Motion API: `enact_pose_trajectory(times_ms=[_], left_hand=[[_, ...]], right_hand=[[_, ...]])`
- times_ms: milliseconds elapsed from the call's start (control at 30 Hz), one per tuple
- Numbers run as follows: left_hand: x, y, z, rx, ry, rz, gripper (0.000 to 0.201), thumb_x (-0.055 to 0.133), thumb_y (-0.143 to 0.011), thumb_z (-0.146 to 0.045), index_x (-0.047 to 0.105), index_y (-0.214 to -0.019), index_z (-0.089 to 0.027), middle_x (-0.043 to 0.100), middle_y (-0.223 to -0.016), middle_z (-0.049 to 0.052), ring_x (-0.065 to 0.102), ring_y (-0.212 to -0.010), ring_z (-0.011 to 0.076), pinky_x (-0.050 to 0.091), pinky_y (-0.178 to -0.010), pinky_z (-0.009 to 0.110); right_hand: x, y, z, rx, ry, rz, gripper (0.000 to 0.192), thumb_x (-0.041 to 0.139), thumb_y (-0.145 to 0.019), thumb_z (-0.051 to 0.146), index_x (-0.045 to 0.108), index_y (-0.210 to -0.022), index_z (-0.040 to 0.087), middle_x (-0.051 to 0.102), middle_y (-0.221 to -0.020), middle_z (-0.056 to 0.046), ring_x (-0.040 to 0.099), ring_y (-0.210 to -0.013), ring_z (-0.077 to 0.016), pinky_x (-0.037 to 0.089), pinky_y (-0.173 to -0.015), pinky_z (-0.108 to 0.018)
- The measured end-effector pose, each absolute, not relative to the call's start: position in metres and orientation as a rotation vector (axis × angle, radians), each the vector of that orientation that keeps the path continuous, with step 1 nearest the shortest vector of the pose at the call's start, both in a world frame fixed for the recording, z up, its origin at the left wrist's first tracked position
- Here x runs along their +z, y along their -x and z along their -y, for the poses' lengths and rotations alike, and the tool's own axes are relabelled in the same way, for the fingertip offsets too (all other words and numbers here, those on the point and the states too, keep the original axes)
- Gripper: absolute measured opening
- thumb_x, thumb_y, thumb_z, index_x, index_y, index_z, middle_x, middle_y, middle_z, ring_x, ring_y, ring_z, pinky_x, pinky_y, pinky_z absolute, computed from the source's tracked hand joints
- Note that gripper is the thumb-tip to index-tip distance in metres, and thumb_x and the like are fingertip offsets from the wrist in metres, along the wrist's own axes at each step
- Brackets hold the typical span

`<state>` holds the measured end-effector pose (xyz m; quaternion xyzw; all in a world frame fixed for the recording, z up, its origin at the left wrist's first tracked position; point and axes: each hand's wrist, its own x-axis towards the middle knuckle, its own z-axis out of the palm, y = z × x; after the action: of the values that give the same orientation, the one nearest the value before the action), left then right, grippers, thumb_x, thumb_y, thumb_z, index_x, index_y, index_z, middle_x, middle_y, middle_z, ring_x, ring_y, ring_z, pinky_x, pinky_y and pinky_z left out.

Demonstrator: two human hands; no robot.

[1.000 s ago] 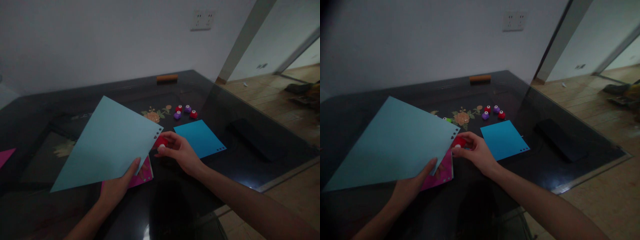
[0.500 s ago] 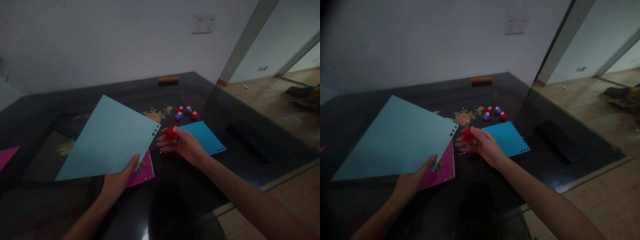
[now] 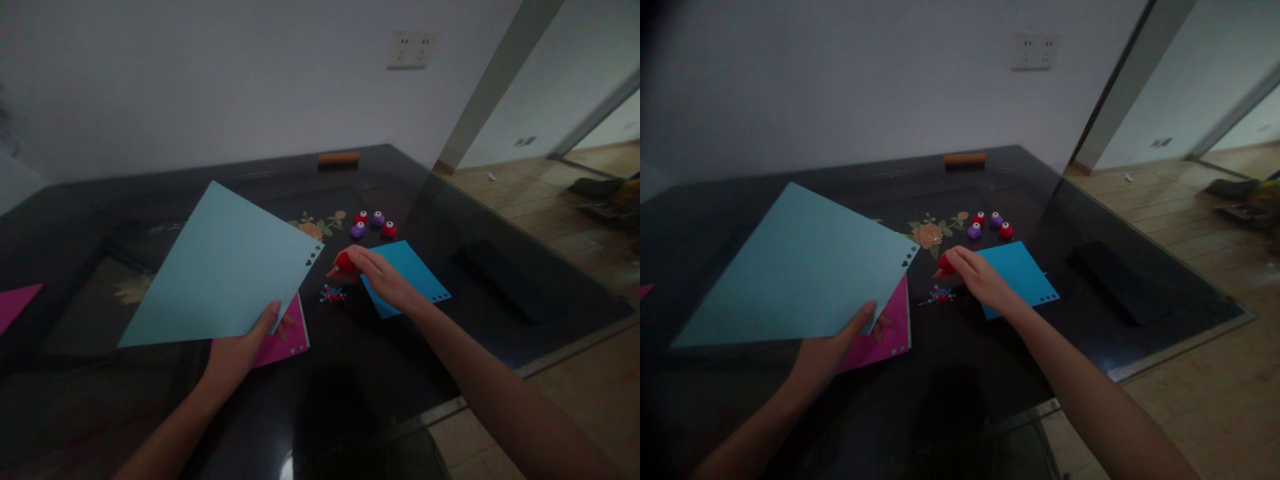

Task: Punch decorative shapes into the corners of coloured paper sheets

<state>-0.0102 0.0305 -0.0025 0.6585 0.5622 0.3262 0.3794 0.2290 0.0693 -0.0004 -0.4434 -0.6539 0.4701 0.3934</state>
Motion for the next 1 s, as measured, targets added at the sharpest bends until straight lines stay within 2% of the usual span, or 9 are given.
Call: enact_pose_trajectory(times_ms=[167, 300, 767, 1000], left_hand=[[-0.0032, 0.0106, -0.0309, 0.842, -1.712, -1.424, 0.042, 0.045, -0.083, -0.044, 0.057, -0.049, -0.023, 0.066, -0.058, 0.001, 0.065, -0.066, 0.0201, 0.046, -0.090, 0.034], [-0.0032, 0.0104, -0.0314, 0.831, -1.723, -1.419, 0.043, 0.043, -0.083, -0.044, 0.057, -0.048, -0.023, 0.067, -0.057, 0.002, 0.064, -0.064, 0.0200, 0.046, -0.091, 0.035], [-0.0045, 0.0104, -0.0317, 0.845, -1.692, -1.404, 0.041, 0.045, -0.082, -0.043, 0.056, -0.048, -0.023, 0.066, -0.058, 0.001, 0.065, -0.066, 0.0187, 0.047, -0.087, 0.029], [-0.0098, 0.0138, -0.0323, 0.809, -1.696, -1.483, 0.042, 0.046, -0.079, -0.048, 0.059, -0.048, -0.024, 0.069, -0.062, 0.002, 0.066, -0.072, 0.0222, 0.037, -0.101, 0.038]], right_hand=[[-0.0042, -0.2336, -0.0721, 1.033, 1.250, 2.024, 0.031, 0.037, -0.094, 0.043, 0.054, -0.084, 0.018, 0.060, -0.080, -0.002, 0.054, -0.074, -0.0144, 0.040, -0.067, -0.027], [-0.0004, -0.2344, -0.0704, 1.029, 1.266, 2.030, 0.029, 0.036, -0.094, 0.040, 0.053, -0.091, 0.017, 0.060, -0.085, -0.003, 0.055, -0.078, -0.0148, 0.040, -0.069, -0.026], [-0.0072, -0.2335, -0.0721, 0.971, 1.328, 2.101, 0.030, 0.038, -0.094, 0.042, 0.055, -0.094, 0.017, 0.062, -0.086, -0.004, 0.056, -0.077, -0.0152, 0.040, -0.069, -0.027], [-0.0077, -0.2328, -0.0727, 0.964, 1.319, 2.102, 0.029, 0.039, -0.093, 0.042, 0.056, -0.095, 0.018, 0.062, -0.087, -0.004, 0.056, -0.078, -0.0158, 0.041, -0.070, -0.028]])
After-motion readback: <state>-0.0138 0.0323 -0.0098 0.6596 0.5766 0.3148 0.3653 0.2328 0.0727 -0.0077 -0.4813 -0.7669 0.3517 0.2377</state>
